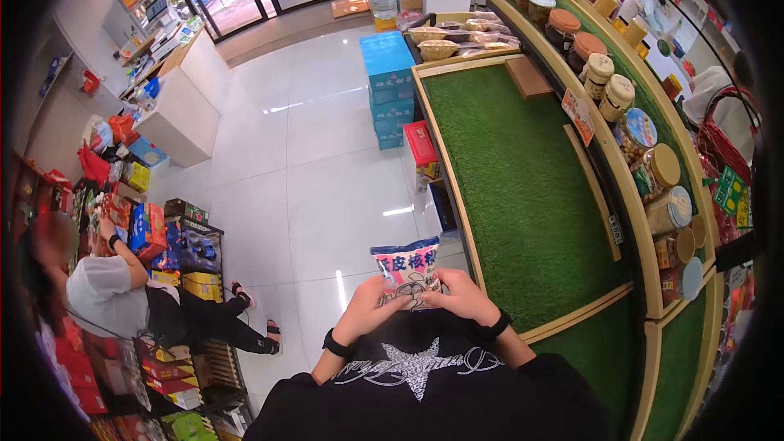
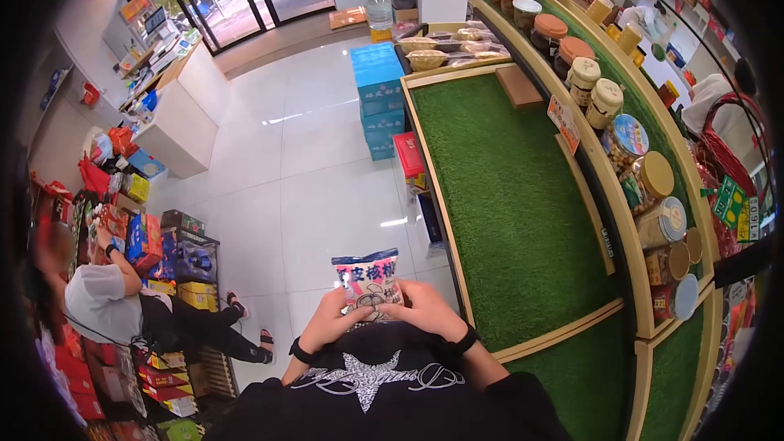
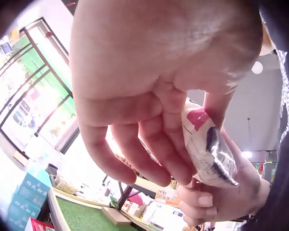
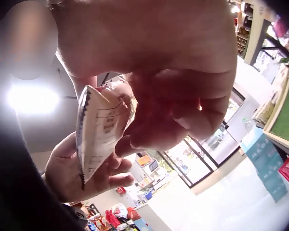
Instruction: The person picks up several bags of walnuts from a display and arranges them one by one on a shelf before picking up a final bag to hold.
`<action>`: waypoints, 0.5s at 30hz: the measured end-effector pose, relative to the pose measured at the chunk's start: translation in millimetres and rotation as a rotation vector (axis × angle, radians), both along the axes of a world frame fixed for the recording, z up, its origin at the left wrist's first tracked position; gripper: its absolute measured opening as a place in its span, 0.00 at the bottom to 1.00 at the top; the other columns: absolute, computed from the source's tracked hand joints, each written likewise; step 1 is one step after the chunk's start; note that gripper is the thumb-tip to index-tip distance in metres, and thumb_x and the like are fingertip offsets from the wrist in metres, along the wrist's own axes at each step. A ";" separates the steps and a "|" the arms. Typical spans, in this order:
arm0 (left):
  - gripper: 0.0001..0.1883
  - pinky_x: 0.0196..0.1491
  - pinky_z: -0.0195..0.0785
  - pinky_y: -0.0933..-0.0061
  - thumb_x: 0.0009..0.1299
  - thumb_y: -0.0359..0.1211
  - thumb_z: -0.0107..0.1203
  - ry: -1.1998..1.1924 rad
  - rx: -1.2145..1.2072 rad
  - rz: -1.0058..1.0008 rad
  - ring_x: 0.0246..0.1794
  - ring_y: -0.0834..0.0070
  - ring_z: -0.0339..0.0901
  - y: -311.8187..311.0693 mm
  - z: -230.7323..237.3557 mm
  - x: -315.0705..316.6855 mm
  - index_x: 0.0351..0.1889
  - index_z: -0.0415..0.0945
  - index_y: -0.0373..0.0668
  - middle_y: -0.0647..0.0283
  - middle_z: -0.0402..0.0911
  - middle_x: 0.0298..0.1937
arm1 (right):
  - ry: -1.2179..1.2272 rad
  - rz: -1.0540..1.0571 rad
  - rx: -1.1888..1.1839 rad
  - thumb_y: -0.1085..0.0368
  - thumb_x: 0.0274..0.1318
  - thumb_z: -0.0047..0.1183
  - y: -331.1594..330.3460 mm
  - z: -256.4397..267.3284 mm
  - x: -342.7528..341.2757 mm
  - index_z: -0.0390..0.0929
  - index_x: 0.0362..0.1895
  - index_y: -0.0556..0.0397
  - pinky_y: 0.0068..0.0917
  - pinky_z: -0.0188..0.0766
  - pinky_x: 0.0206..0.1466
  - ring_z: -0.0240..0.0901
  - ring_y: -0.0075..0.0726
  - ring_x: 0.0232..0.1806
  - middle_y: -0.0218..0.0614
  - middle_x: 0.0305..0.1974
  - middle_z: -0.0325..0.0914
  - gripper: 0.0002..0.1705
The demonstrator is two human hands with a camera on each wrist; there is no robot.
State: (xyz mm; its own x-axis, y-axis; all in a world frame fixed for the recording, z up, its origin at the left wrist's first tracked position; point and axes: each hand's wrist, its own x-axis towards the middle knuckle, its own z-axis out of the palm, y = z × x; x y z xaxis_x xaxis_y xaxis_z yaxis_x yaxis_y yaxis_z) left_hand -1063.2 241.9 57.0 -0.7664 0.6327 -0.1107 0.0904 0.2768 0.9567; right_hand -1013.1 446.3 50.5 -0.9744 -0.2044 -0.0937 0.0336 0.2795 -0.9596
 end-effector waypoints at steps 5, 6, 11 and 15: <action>0.16 0.41 0.65 0.66 0.59 0.38 0.57 0.229 0.010 -0.147 0.36 0.56 0.74 6.8 -17.6 -86.4 0.41 0.74 0.38 0.52 0.77 0.36 | 0.011 -0.258 -0.184 0.60 0.48 0.57 -7.6 -28.5 -51.1 0.74 0.40 0.61 0.25 0.67 0.39 0.72 0.28 0.33 0.40 0.32 0.78 0.19; 0.16 0.41 0.65 0.66 0.59 0.38 0.57 0.234 0.021 -0.168 0.36 0.56 0.74 7.7 -14.0 -102.2 0.41 0.74 0.38 0.52 0.77 0.36 | 0.019 -0.279 -0.176 0.60 0.48 0.57 -9.7 -22.7 -65.1 0.74 0.40 0.61 0.25 0.67 0.39 0.72 0.28 0.33 0.40 0.32 0.78 0.19; 0.20 0.46 0.64 0.69 0.57 0.37 0.59 0.130 -0.012 -0.215 0.40 0.61 0.72 -14.1 -6.8 -185.2 0.44 0.71 0.36 0.53 0.76 0.39 | -0.052 -0.366 -0.273 0.63 0.51 0.55 -30.8 10.0 -135.4 0.74 0.42 0.60 0.25 0.67 0.43 0.72 0.26 0.38 0.39 0.38 0.77 0.16; 0.18 0.46 0.63 0.70 0.57 0.33 0.58 0.166 0.184 -0.096 0.40 0.67 0.71 -24.2 -4.3 -241.9 0.44 0.71 0.35 0.55 0.75 0.38 | 0.060 -0.406 -0.274 0.63 0.51 0.54 -45.4 14.5 -189.4 0.75 0.43 0.59 0.27 0.67 0.44 0.72 0.29 0.38 0.38 0.39 0.77 0.16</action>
State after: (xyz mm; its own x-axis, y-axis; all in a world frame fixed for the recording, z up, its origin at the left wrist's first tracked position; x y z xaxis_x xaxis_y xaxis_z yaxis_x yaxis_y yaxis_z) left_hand -1305.2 217.7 52.6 -0.7000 0.7012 0.1353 0.2678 0.0820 0.9600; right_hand -1202.6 400.9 65.0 -0.9824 0.1841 -0.0307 0.0297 -0.0081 -0.9995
